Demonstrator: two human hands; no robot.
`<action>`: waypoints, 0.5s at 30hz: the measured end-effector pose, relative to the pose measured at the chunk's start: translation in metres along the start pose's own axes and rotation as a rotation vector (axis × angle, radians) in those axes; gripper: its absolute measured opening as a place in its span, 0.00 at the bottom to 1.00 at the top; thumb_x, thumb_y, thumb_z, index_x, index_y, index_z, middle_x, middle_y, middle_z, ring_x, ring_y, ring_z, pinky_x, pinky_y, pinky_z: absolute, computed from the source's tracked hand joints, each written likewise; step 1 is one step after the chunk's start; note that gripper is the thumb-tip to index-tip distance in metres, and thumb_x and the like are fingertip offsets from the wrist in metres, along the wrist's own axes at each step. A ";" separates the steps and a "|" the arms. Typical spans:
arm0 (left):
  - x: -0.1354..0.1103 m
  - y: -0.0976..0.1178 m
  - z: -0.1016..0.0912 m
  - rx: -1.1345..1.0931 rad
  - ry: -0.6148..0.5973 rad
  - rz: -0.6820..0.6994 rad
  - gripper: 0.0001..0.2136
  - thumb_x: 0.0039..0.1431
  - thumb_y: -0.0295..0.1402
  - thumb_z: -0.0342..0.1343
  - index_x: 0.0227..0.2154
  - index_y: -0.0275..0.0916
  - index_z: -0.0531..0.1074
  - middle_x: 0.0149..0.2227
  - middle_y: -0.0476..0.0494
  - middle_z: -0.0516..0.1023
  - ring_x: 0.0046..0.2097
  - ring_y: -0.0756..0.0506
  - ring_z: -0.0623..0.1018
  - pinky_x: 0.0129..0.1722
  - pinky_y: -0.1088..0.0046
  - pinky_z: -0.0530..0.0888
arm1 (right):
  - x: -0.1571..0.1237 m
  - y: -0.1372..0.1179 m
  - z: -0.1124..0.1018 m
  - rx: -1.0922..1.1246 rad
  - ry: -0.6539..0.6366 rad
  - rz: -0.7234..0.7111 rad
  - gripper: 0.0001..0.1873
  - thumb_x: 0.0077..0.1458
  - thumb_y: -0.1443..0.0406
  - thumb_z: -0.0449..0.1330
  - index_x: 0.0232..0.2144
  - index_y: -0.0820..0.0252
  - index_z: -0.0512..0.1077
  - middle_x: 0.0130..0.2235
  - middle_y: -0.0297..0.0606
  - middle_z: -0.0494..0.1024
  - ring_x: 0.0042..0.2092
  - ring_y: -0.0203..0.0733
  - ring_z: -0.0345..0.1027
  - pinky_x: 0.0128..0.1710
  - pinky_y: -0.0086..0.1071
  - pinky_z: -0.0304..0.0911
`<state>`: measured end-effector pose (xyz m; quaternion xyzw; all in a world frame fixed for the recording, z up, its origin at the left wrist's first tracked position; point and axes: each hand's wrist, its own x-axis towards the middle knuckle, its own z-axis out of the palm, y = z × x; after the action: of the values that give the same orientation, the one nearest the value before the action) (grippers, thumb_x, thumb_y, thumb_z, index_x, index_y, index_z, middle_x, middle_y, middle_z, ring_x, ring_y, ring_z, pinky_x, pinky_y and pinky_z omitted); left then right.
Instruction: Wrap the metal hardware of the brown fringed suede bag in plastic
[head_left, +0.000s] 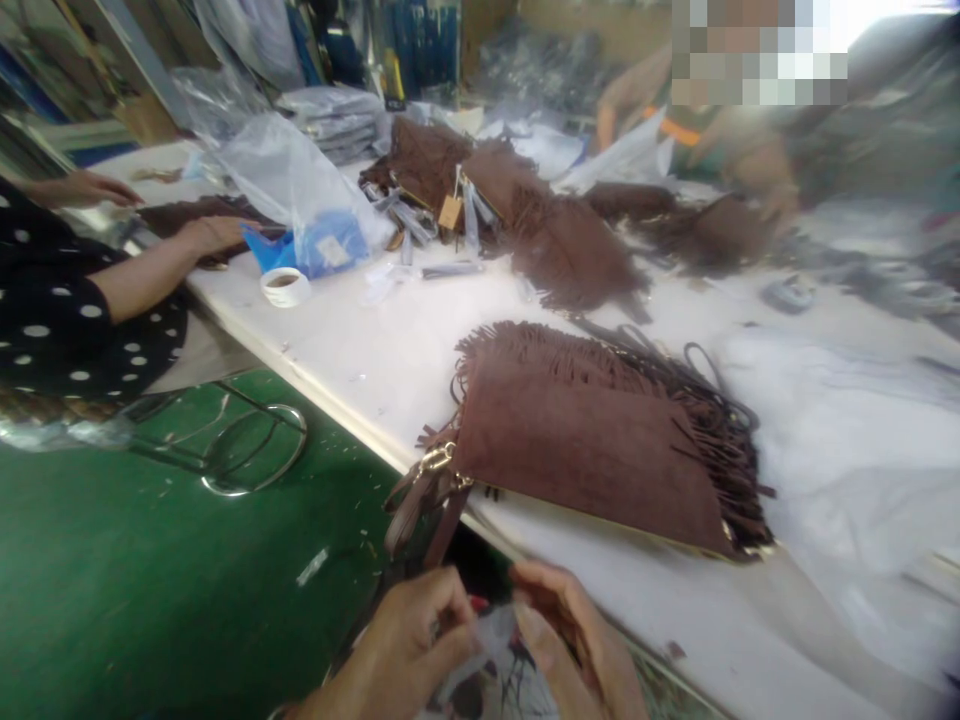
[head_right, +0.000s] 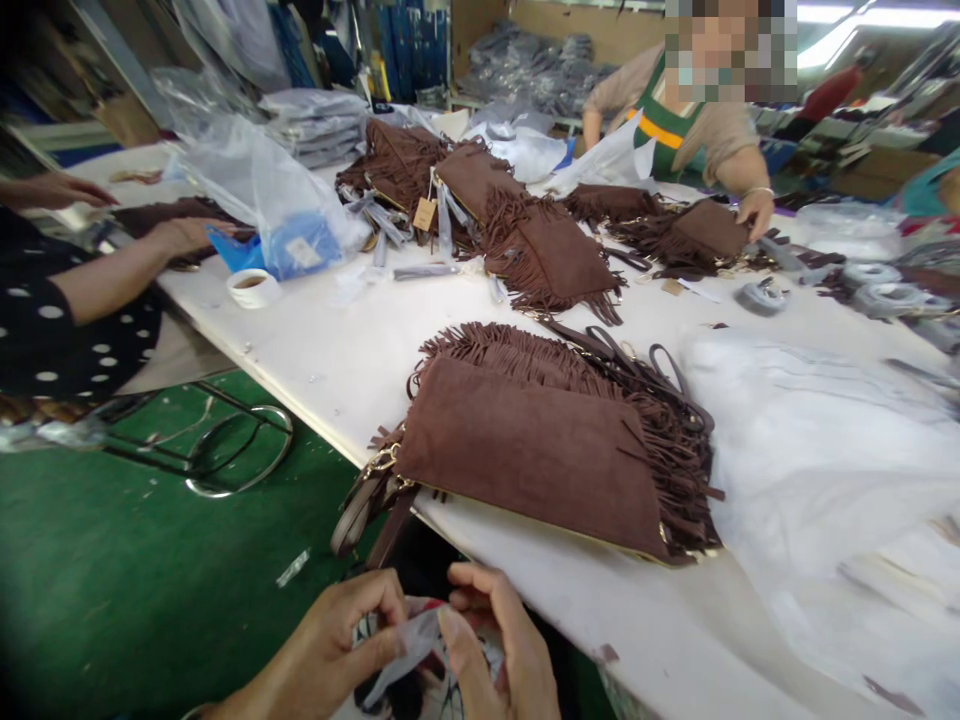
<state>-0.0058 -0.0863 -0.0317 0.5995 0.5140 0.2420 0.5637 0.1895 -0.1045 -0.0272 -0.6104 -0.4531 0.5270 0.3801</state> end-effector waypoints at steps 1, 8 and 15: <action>0.000 0.001 -0.002 0.041 -0.008 0.014 0.06 0.59 0.31 0.56 0.27 0.38 0.69 0.29 0.49 0.74 0.34 0.47 0.74 0.35 0.77 0.67 | 0.001 -0.004 0.000 0.002 -0.053 0.013 0.21 0.54 0.50 0.60 0.44 0.55 0.73 0.43 0.43 0.79 0.44 0.47 0.74 0.43 0.34 0.70; -0.003 -0.014 -0.002 0.396 0.062 0.231 0.07 0.64 0.29 0.48 0.30 0.39 0.67 0.31 0.47 0.71 0.34 0.47 0.72 0.33 0.73 0.63 | 0.003 -0.005 0.012 0.304 -0.142 0.194 0.22 0.47 0.52 0.67 0.42 0.56 0.73 0.40 0.41 0.78 0.41 0.44 0.73 0.36 0.32 0.70; -0.006 -0.025 0.001 0.541 0.085 0.428 0.10 0.66 0.30 0.46 0.29 0.40 0.67 0.29 0.46 0.71 0.32 0.46 0.71 0.32 0.72 0.63 | 0.003 0.007 0.021 0.346 -0.184 0.153 0.19 0.45 0.56 0.67 0.40 0.56 0.74 0.39 0.40 0.78 0.39 0.43 0.72 0.38 0.33 0.67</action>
<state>-0.0156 -0.0959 -0.0538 0.8107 0.4453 0.2345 0.2991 0.1700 -0.1035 -0.0377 -0.5179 -0.3410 0.6778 0.3951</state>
